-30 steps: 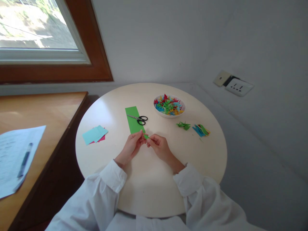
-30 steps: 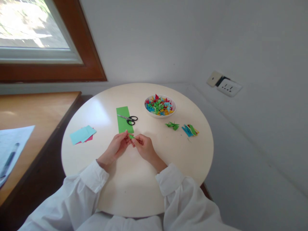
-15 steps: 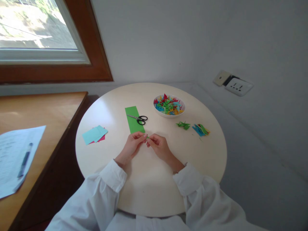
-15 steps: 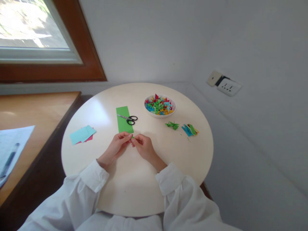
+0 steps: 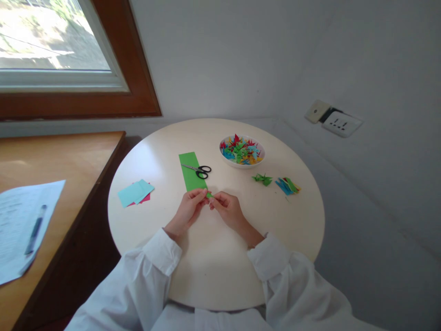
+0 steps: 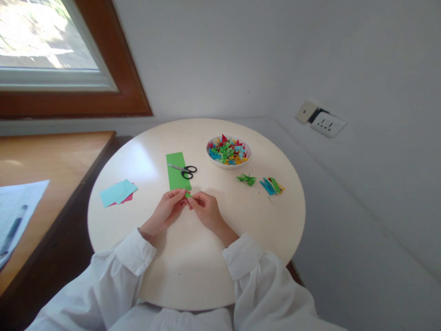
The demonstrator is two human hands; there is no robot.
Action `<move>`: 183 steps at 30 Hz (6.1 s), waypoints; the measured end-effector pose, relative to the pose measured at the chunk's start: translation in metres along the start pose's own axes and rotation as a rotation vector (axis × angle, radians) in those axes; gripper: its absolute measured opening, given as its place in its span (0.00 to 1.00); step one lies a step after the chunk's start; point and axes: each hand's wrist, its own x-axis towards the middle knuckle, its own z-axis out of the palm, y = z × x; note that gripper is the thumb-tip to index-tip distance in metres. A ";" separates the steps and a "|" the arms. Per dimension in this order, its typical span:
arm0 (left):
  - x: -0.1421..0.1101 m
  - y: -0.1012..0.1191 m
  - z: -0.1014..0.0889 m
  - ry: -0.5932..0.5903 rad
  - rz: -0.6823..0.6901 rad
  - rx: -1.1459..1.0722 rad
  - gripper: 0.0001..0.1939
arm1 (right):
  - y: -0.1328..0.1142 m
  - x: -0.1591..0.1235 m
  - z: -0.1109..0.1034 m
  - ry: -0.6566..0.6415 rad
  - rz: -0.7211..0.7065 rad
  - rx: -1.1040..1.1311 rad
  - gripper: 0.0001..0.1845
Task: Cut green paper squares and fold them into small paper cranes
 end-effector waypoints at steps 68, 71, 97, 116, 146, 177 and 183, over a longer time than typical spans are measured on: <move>0.003 -0.006 -0.001 0.150 0.250 0.535 0.09 | 0.012 0.004 -0.009 0.151 -0.238 -0.166 0.08; 0.004 -0.008 -0.002 0.171 0.265 0.549 0.09 | 0.015 0.004 -0.008 0.146 -0.232 -0.138 0.07; 0.001 -0.003 0.001 0.245 0.139 0.464 0.16 | 0.008 0.006 -0.006 0.165 0.139 0.137 0.06; -0.001 -0.001 0.004 0.154 0.067 0.299 0.12 | 0.015 0.005 -0.005 0.082 0.079 0.107 0.09; -0.001 0.001 0.003 0.128 0.085 0.379 0.11 | 0.005 0.001 -0.007 -0.042 -0.048 -0.181 0.08; 0.000 -0.005 0.000 0.158 0.163 0.503 0.07 | 0.003 0.002 -0.006 0.104 0.004 -0.138 0.11; 0.000 -0.006 0.001 0.143 0.124 0.476 0.08 | 0.003 0.004 -0.008 0.105 0.046 -0.084 0.12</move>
